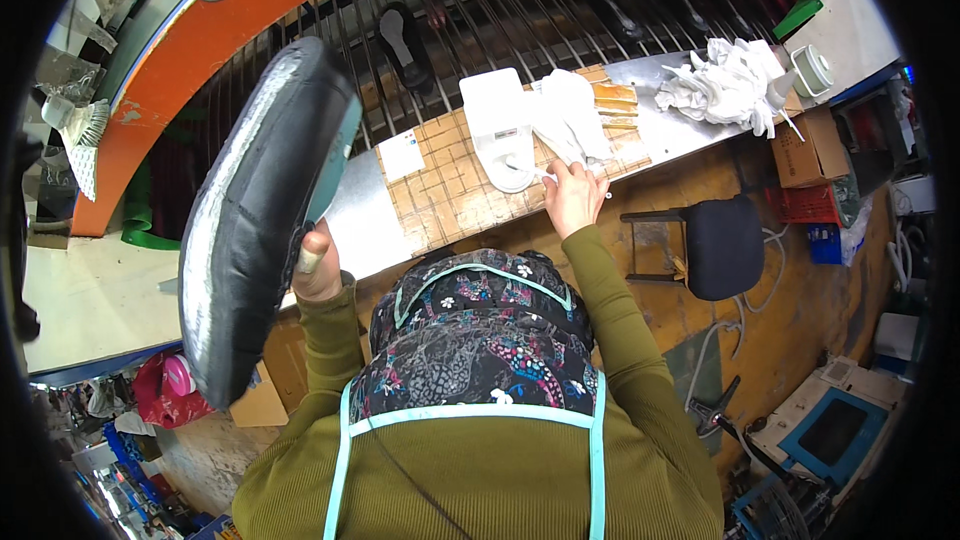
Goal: The person scrubs a black shoe with a white brush, applying a white cleaning substance to the upper and sole. They repeatedly dip the brush into a container and continue scrubbing different areas of the shoe.
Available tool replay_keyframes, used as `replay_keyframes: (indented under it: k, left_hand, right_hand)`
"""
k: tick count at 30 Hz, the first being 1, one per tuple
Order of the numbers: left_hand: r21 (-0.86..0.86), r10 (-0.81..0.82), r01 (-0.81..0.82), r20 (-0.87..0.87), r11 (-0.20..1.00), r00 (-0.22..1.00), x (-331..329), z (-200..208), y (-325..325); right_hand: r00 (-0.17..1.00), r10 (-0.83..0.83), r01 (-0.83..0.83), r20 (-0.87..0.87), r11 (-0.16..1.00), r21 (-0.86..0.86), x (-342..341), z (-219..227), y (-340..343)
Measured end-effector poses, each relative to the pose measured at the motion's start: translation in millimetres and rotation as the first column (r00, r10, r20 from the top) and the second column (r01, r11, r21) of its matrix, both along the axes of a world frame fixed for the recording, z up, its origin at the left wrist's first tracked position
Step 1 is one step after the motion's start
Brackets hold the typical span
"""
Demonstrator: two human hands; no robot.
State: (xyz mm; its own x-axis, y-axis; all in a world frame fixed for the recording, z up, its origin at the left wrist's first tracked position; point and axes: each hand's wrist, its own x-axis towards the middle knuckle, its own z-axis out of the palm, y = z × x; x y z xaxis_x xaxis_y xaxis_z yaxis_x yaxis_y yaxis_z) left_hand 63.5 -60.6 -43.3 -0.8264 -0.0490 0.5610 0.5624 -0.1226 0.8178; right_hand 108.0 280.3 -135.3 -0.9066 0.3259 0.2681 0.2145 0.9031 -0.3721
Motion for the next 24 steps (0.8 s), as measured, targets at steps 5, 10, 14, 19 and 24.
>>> replay_keyframes:
  k: [5, 10, 14, 19, 24]
  left_hand:
    - [-0.223, 0.178, -0.215, -0.175, 0.951, 0.968, -35.7, -7.6, -20.3]
    - [-0.15, 0.136, -0.177, -0.25, 0.973, 0.959, -48.7, -1.7, -0.9]
    - [-0.107, 0.106, -0.144, -0.298, 0.984, 0.949, -50.1, 6.4, 14.3]
    - [-0.06, 0.052, -0.08, -0.378, 0.995, 0.924, -48.5, 15.5, 39.8]
    - [0.029, 0.014, -0.003, -0.422, 1.0, 0.907, -46.7, 10.7, 64.7]
  right_hand:
    - [0.996, 0.049, -0.044, -0.071, 0.997, 0.065, -9.5, -4.3, -2.4]
    - [0.999, 0.04, -0.04, 0.002, 0.994, 0.099, -9.3, -7.8, 0.6]
    - [0.971, -0.072, 0.151, 0.226, 0.922, -0.356, -7.3, -15.9, 12.4]
    - [0.937, 0.119, 0.296, 0.329, 0.229, -0.927, -2.7, -34.6, 35.2]
    - [0.99, 0.097, 0.073, 0.098, 0.229, -0.971, 1.9, -3.1, 18.2]
